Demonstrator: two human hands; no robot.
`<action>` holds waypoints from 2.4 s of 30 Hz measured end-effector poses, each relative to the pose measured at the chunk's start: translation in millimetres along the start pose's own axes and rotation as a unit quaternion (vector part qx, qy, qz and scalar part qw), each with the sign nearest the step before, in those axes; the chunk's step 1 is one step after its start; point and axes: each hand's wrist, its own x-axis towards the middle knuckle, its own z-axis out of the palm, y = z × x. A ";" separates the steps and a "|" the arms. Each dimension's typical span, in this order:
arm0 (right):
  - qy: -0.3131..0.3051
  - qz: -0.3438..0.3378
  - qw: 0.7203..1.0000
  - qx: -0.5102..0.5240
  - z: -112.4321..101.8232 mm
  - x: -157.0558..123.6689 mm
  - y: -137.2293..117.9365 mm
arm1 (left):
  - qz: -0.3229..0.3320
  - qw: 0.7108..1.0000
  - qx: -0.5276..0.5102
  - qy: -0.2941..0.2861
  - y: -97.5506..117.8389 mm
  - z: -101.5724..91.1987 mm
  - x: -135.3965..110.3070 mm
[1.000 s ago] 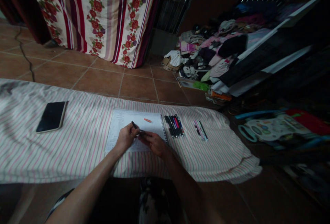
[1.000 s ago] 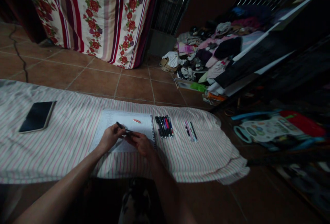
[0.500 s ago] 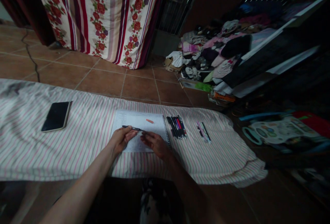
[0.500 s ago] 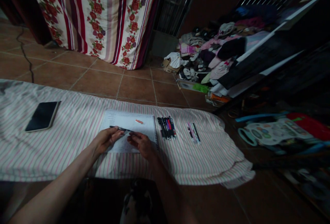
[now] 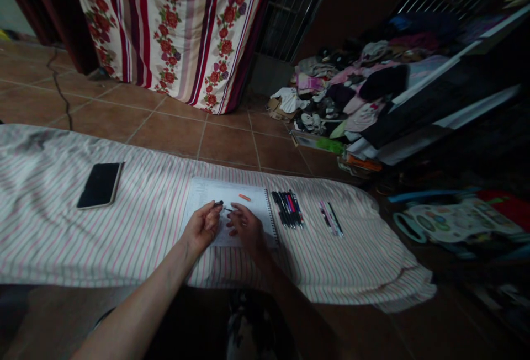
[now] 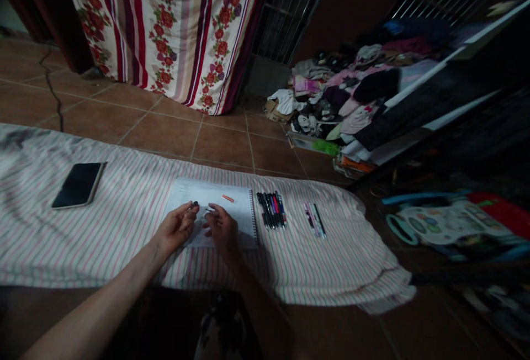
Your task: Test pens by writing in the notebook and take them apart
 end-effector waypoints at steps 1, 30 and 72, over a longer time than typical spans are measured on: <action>0.015 -0.034 0.999 -0.023 1.5 -0.1 -3.3 | 0.002 1.000 0.004 -0.002 -0.4 -0.2 -0.2; -0.023 -0.315 0.914 -0.256 27.5 0.9 -48.1 | 0.464 0.663 0.583 0.073 -0.8 -30.3 -13.0; -0.032 -0.199 0.978 -0.057 42.3 -49.4 -43.4 | 0.582 0.620 0.522 0.065 0.5 -14.4 -29.7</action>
